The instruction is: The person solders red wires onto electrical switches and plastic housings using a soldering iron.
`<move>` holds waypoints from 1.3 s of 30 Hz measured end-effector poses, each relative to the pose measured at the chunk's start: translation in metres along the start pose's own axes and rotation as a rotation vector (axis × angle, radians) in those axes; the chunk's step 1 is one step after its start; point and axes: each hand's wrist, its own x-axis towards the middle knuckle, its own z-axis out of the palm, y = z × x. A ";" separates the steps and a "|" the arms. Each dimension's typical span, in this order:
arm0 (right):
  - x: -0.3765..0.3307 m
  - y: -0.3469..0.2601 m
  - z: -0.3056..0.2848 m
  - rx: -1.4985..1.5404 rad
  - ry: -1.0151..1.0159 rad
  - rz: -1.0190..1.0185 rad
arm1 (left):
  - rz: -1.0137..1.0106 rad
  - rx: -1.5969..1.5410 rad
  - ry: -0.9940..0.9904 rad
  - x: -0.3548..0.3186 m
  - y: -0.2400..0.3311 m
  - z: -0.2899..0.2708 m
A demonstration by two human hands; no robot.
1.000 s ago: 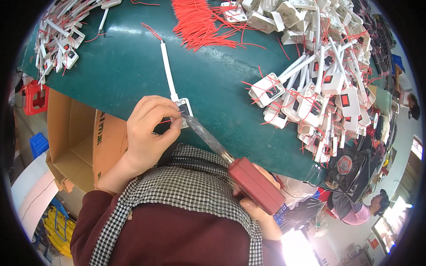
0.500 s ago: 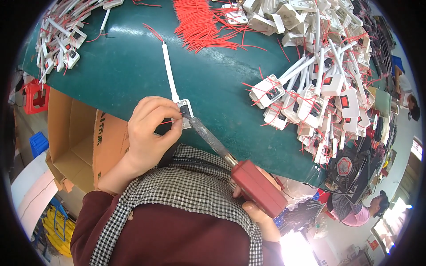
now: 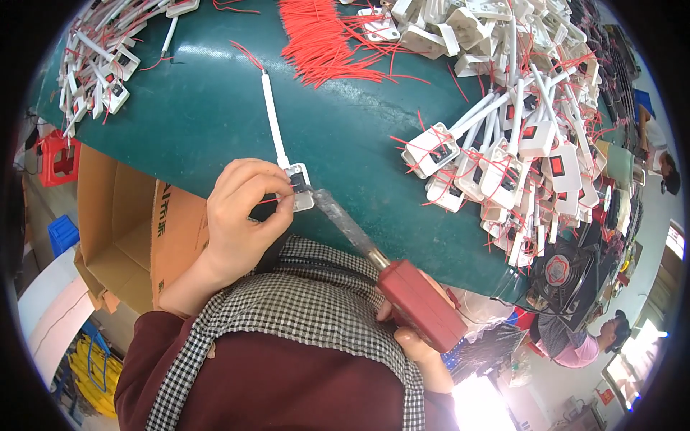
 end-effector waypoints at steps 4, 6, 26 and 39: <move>0.002 0.004 -0.009 0.030 -0.073 -0.011 | 0.004 0.002 -0.006 -0.001 -0.001 0.000; -0.001 0.006 -0.012 0.068 -0.055 -0.012 | 0.002 0.002 -0.006 -0.001 0.000 0.000; 0.004 -0.014 0.003 -0.011 0.057 -0.059 | -0.013 0.018 -0.047 0.000 0.006 -0.003; 0.009 -0.016 -0.016 0.026 0.345 -0.349 | 0.074 0.179 -0.181 0.000 0.010 -0.007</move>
